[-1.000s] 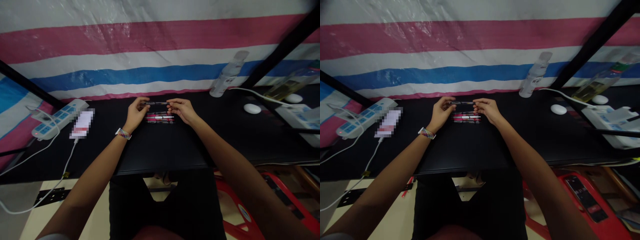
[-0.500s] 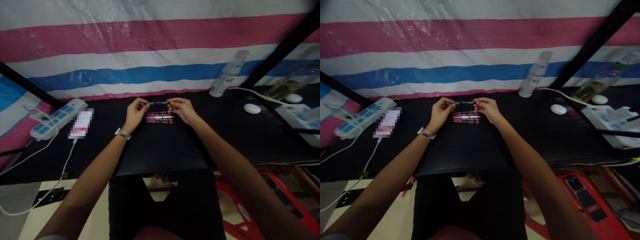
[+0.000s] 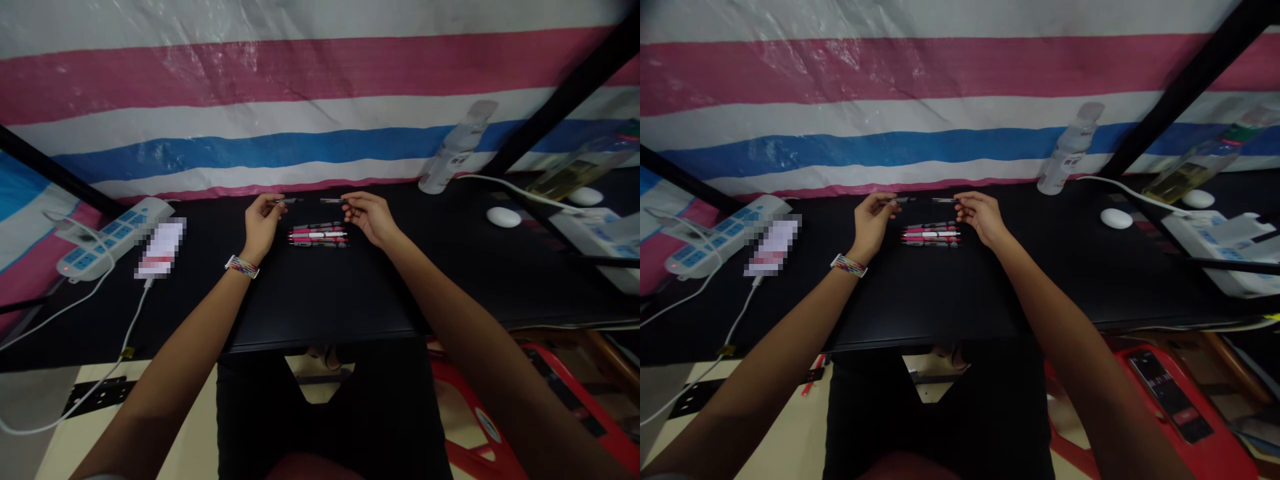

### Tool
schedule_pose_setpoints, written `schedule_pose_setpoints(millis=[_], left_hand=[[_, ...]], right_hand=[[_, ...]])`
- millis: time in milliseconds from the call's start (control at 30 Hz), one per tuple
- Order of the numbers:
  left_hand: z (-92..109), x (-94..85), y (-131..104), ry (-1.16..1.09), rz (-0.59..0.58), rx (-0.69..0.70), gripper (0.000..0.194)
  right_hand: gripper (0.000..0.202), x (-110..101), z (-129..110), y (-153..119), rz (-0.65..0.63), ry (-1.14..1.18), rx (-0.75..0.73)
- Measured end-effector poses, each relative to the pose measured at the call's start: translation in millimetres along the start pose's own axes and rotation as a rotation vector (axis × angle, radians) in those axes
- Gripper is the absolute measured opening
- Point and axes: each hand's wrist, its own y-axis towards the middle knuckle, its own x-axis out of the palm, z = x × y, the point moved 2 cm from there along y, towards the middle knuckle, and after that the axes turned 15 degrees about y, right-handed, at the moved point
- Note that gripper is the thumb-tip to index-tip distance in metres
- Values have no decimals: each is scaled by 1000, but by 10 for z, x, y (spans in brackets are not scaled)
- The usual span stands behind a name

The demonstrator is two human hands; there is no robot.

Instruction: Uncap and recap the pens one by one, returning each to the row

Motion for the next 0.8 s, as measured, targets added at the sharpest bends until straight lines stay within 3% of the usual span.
schedule_pose_setpoints(millis=[333,567,800], left_hand=[[19,0,-7,-14,-3,-29,4],[26,-5,-12,27,-19,-18,27],[49,-7,-12,17,-15,-30,27]], right_hand=[[16,-10,-5,5,57,-2,-13],[17,11,-28,-13,81,16,-21],[15,-24,-15,13,117,3,-43]])
